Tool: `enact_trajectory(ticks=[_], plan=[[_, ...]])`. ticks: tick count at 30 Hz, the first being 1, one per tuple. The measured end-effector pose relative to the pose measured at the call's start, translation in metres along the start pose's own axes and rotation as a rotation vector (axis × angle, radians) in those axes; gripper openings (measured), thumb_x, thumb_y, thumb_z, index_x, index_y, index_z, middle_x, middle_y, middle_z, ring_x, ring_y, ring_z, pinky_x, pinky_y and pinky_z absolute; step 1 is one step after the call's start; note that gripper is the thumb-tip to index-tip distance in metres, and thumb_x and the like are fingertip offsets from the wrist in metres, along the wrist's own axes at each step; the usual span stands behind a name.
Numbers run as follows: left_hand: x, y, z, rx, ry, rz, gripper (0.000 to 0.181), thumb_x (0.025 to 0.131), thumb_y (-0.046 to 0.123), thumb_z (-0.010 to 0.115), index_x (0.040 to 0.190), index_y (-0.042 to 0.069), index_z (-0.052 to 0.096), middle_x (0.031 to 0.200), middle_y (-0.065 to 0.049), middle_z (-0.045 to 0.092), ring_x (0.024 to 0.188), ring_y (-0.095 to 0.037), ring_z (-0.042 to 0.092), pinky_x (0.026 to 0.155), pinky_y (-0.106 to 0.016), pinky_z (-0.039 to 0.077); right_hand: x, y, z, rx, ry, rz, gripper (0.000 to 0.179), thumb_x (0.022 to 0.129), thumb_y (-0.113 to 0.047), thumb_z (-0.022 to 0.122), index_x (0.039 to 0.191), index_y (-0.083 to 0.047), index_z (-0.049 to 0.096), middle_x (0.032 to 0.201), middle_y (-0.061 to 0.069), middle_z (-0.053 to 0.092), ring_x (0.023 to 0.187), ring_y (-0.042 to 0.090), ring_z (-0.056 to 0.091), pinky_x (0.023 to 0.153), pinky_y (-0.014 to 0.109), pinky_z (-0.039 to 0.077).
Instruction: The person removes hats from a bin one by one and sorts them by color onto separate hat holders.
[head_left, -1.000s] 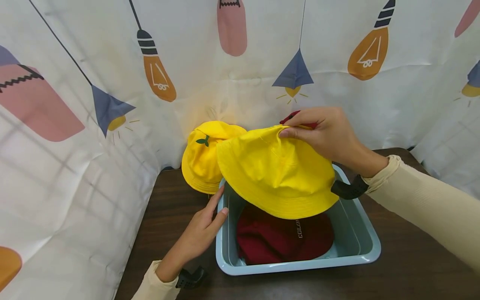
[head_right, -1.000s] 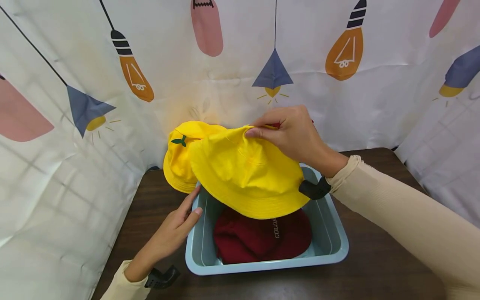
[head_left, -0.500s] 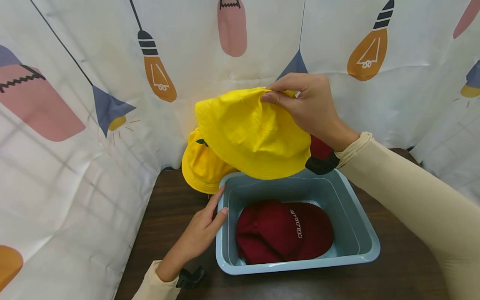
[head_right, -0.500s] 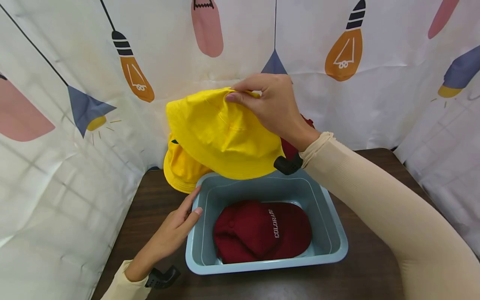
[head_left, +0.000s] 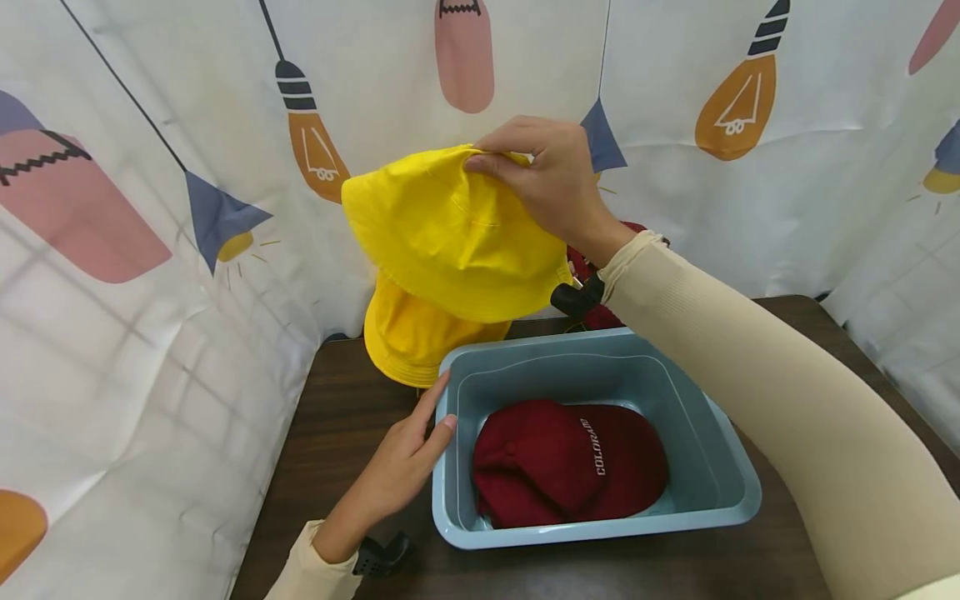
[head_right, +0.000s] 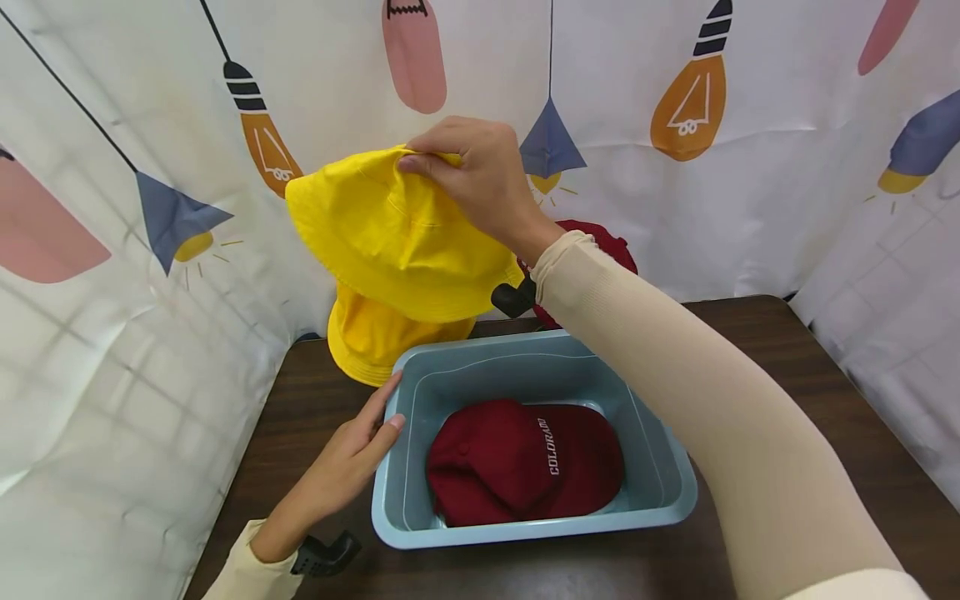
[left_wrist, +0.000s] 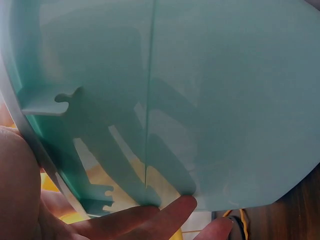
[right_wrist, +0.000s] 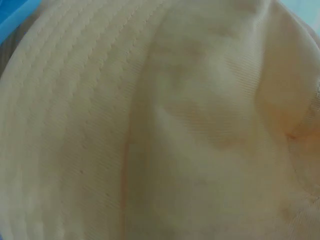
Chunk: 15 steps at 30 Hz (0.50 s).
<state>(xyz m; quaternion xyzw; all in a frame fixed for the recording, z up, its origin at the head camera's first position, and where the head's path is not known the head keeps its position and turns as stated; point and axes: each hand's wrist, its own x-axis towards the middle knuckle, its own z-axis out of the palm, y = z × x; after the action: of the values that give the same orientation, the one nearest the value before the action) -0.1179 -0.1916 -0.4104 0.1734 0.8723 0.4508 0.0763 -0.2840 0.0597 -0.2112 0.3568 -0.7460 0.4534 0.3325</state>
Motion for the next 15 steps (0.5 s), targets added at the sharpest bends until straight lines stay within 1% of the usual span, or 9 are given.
enact_trajectory(ticks=[4, 9, 15], plan=[[0.0, 0.0, 0.0, -0.008, -0.003, 0.005, 0.063, 0.11, 0.035, 0.045, 0.165, 0.031, 0.015, 0.161, -0.011, 0.042, 0.121, -0.029, 0.066, 0.093, -0.045, 0.06, 0.005, 0.013, 0.015, 0.015, -0.032, 0.003, 0.016, 0.091, -0.021, 0.077, 0.099, -0.009, 0.083, 0.098, 0.003, 0.079, 0.093, 0.007, 0.07, 0.091, 0.02, 0.055], [0.001, 0.0, 0.001, -0.03, -0.007, -0.008, 0.063, 0.109, 0.036, 0.046, 0.164, 0.033, 0.015, 0.161, -0.01, 0.042, 0.123, -0.033, 0.065, 0.093, -0.045, 0.06, 0.006, 0.022, 0.033, 0.042, -0.069, 0.038, 0.018, 0.091, -0.023, 0.076, 0.102, -0.01, 0.083, 0.099, 0.0, 0.079, 0.092, 0.002, 0.069, 0.092, 0.018, 0.055], [0.0, -0.001, 0.001, -0.039, -0.01, -0.017, 0.064, 0.109, 0.036, 0.047, 0.164, 0.033, 0.015, 0.16, -0.012, 0.042, 0.123, -0.036, 0.065, 0.09, -0.044, 0.061, 0.005, 0.026, 0.054, 0.078, -0.083, 0.026, 0.017, 0.091, -0.021, 0.076, 0.102, -0.01, 0.083, 0.099, 0.001, 0.078, 0.091, 0.003, 0.069, 0.09, 0.018, 0.056]])
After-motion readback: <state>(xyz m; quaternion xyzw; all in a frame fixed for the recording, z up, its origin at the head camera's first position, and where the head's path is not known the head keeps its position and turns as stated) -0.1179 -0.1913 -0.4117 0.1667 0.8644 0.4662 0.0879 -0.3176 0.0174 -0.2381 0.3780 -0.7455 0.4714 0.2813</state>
